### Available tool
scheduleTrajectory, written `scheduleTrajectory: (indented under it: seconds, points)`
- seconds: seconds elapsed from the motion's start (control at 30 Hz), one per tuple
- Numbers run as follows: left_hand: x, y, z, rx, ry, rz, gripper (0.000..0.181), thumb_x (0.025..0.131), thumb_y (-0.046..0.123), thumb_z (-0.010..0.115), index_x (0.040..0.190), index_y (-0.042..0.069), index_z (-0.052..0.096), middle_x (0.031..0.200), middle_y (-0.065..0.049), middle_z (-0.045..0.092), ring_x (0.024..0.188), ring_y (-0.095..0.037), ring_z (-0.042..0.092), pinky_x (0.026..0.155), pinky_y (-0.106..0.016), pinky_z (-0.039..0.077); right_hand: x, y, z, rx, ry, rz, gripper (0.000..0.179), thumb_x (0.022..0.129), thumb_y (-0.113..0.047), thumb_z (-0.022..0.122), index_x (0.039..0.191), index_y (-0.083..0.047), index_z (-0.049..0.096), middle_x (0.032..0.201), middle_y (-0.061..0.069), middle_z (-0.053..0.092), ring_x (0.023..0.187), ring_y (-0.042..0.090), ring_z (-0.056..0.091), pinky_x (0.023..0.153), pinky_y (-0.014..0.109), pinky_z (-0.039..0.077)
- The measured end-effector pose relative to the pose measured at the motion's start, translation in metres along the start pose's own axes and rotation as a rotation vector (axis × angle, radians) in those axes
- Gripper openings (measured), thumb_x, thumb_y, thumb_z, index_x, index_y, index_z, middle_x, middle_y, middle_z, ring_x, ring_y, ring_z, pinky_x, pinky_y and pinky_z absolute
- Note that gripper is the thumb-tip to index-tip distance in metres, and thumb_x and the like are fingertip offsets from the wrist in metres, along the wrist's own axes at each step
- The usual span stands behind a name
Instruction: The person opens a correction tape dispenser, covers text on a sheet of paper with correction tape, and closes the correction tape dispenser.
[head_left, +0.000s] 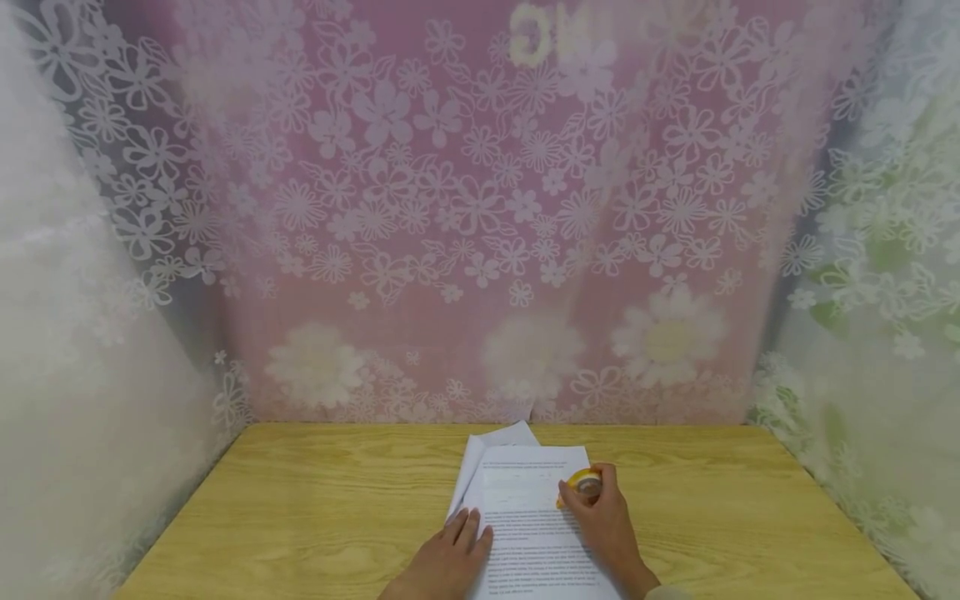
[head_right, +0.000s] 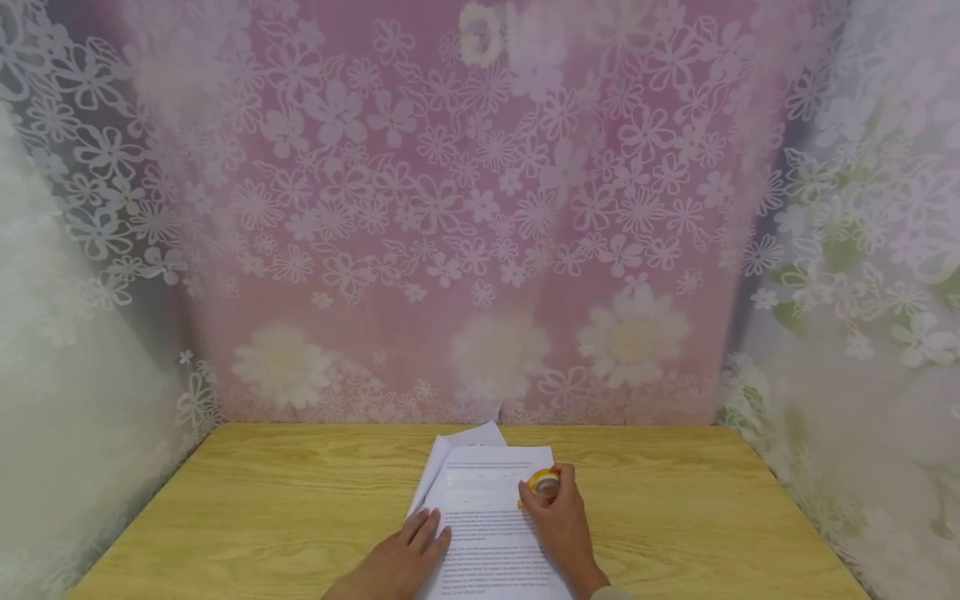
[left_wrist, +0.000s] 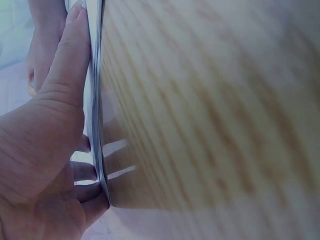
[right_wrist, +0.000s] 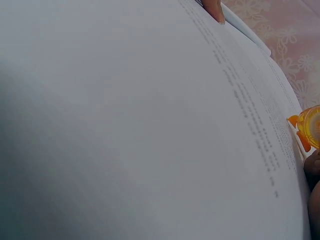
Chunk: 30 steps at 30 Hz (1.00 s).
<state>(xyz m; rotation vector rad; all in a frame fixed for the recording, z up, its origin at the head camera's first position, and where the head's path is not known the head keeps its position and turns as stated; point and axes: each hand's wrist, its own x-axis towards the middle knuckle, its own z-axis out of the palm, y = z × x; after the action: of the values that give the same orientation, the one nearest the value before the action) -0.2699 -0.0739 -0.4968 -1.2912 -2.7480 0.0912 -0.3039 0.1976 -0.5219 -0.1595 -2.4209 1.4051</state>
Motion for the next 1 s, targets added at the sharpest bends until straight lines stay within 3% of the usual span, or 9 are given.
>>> scheduleTrajectory:
  seconds: [0.3,0.77,1.0]
  points:
    - [-0.0016,-0.0008,-0.0036,0.011,-0.046,-0.027,0.099,0.079,0.081,0.041,0.140,0.002,0.044,0.143,-0.023,0.040,0.131,-0.036,0.038,0.099,-0.037,0.040,0.0030,-0.0016,0.0032,-0.015,0.006,-0.019,0.051,0.088,-0.026,0.070,0.119,0.000,0.038,0.092,0.010,0.057,0.071,0.013,0.052,0.063,0.027,0.045]
    - [-0.0014,-0.0023,-0.0025,0.002,0.032,0.016,0.096,0.081,0.078,0.041,0.137,0.000,0.047,0.140,-0.025,0.043,0.128,-0.038,0.042,0.096,-0.037,0.043,0.0042,-0.0026,0.0009,-0.050,0.072,-0.012,0.048,0.083,-0.018,0.071,0.117,-0.002,0.040,0.096,0.013,0.056,0.078,0.019,0.054,0.066,0.031,0.045]
    - [-0.0016,-0.0008,-0.0002,-0.016,0.008,0.006,0.096,0.081,0.078,0.042,0.138,0.002,0.047,0.140,-0.024,0.042,0.128,-0.037,0.041,0.096,-0.036,0.043,0.0010,0.0005,-0.0045,0.106,0.126,0.148,0.058,0.089,-0.030,0.067,0.130,-0.004,0.033,0.098,0.015,0.059,0.080,0.020,0.057,0.064,0.026,0.048]
